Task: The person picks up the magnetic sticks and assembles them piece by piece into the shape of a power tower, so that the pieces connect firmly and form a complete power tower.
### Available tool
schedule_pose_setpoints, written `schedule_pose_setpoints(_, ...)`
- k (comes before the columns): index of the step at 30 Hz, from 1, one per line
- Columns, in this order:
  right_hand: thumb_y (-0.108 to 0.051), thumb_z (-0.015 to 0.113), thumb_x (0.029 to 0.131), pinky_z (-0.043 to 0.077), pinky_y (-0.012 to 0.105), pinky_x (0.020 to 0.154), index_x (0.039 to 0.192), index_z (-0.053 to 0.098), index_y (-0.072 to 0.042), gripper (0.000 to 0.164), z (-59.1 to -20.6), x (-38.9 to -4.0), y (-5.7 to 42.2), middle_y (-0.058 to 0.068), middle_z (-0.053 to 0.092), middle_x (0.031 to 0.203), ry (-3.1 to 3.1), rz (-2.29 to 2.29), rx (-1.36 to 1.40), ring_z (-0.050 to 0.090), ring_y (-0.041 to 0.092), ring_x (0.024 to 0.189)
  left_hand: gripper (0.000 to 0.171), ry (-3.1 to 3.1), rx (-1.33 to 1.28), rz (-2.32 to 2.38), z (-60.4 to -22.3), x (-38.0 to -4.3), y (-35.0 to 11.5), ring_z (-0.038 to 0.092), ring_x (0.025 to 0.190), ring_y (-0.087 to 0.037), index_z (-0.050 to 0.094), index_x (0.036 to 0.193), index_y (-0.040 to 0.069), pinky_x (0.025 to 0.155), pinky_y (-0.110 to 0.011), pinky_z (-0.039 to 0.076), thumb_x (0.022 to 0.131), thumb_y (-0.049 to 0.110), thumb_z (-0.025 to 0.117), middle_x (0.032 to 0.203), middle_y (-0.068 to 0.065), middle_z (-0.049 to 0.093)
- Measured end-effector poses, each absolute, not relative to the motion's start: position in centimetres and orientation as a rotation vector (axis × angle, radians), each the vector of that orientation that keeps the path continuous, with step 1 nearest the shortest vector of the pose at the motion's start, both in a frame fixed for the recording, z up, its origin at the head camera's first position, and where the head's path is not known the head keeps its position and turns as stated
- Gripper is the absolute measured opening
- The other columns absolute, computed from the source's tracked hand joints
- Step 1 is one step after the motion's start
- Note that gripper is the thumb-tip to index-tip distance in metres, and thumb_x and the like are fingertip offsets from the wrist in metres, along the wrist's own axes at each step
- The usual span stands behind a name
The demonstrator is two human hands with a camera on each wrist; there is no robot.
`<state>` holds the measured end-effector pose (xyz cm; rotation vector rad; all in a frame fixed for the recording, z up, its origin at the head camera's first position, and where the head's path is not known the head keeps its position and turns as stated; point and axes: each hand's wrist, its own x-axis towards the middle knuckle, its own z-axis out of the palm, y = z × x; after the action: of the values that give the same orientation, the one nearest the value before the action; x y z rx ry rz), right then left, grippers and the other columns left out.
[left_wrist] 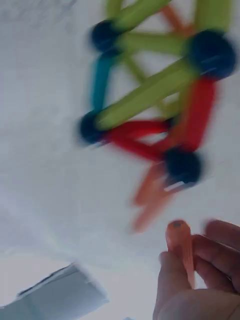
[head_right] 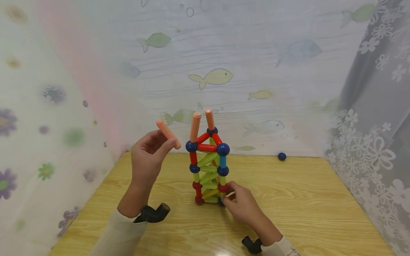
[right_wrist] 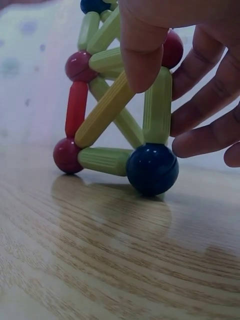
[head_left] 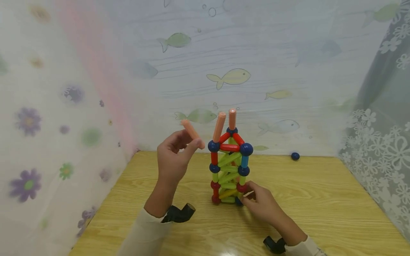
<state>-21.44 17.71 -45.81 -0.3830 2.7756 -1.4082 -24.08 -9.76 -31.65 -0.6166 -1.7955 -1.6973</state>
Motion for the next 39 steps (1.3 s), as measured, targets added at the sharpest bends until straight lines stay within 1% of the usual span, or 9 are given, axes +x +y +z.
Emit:
schedule_pose_setpoints(1,-0.016,0.071,0.096,0.059,0.030,0.082,0.123,0.065,-0.017,0.028,-45.8,-21.5,17.7,0.004,0.072,0.116,2.776,-1.407,-0.382,0.071,0.017,0.096,0.022,-1.801,-0.647,-1.588,-30.8,-23.1,-8.9,0.070,0.091,-0.016,0.079,0.107,0.011,0.083,-0.028,0.049,0.089,0.022,0.084,0.094,-0.004,0.076)
schedule_pose_setpoints(3,-0.015,0.071,0.096,0.060,0.031,0.082,0.123,0.065,-0.016,0.027,-45.8,-21.5,17.8,0.004,0.072,0.116,2.779,-1.404,-0.382,0.072,0.017,0.095,0.020,-1.830,-0.677,-1.362,-29.6,-21.7,-7.1,0.063,0.089,-0.012,0.081,0.102,0.017,0.081,-0.036,0.038,0.086,0.027,0.087,0.089,0.005,0.075)
schedule_pose_setpoints(8,-0.014,0.072,0.097,0.059,0.029,0.082,0.122,0.065,-0.016,0.027,-45.8,-21.5,17.8,0.004,0.072,0.115,2.784,-1.408,-0.425,0.071,0.018,0.095,0.037,-1.825,-0.665,-0.916,-28.7,-20.5,-3.1,0.054,0.082,-0.012,0.083,0.106,0.018,0.080,-0.046,0.026,0.077,0.039,0.092,0.086,0.008,0.077)
schedule_pose_setpoints(18,-0.013,0.070,0.097,0.059,0.025,0.080,0.122,0.065,-0.016,0.025,-45.8,-21.4,17.9,0.006,0.072,0.116,2.776,-1.419,-0.523,0.072,0.019,0.095,0.032,-1.797,-0.546,-0.510,-28.4,-21.7,0.3,0.053,0.072,-0.013,0.082,0.099,0.019,0.069,-0.042,0.030,0.088,0.049,0.081,0.077,0.010,0.076)
schedule_pose_setpoints(23,-0.015,0.071,0.098,0.059,0.026,0.080,0.122,0.065,-0.017,0.025,-45.9,-21.4,18.0,0.005,0.072,0.116,2.774,-1.408,-0.514,0.072,0.019,0.096,0.033,-1.815,-0.507,-0.446,-28.7,-22.0,0.4,0.051,0.069,-0.014,0.081,0.095,0.020,0.067,-0.040,0.030,0.088,0.053,0.079,0.071,0.008,0.072)
schedule_pose_setpoints(27,-0.017,0.069,0.099,0.060,0.031,0.081,0.124,0.065,-0.015,0.025,-45.8,-21.6,18.4,0.008,0.071,0.118,2.720,-1.419,-0.519,0.073,0.021,0.097,0.044,-1.747,-0.513,-0.521,-29.1,-22.2,-0.6,0.051,0.068,-0.016,0.077,0.101,0.013,0.064,-0.039,0.033,0.084,0.053,0.083,0.078,0.005,0.072)
schedule_pose_setpoints(30,-0.014,0.065,0.100,0.059,0.035,0.084,0.126,0.065,-0.012,0.027,-46.0,-22.3,19.6,0.011,0.070,0.121,2.641,-1.459,-0.483,0.071,0.023,0.102,0.055,-1.686,-0.550,-0.683,-30.1,-22.8,-2.0,0.057,0.080,-0.020,0.069,0.115,0.006,0.070,-0.039,0.042,0.082,0.047,0.087,0.098,-0.003,0.072)
schedule_pose_setpoints(34,-0.012,0.061,0.102,0.057,0.036,0.085,0.129,0.064,-0.004,0.029,-46.5,-24.0,22.3,0.014,0.070,0.120,2.646,-1.507,-0.350,0.070,0.025,0.106,0.058,-1.717,-0.649,-0.914,-32.3,-23.6,-4.1,0.061,0.108,-0.026,0.064,0.131,0.004,0.092,-0.041,0.051,0.086,0.034,0.085,0.123,-0.011,0.066)
schedule_pose_setpoints(39,-0.019,0.056,0.106,0.056,0.035,0.079,0.148,0.048,0.001,0.047,-47.3,-26.7,26.7,0.024,0.064,0.130,2.705,-1.490,-0.085,0.070,0.028,0.105,0.037,-1.780,-0.718,-1.027,-34.4,-24.1,-5.6,0.067,0.115,-0.024,0.071,0.129,0.004,0.099,-0.040,0.057,0.096,0.020,0.076,0.121,-0.011,0.070)
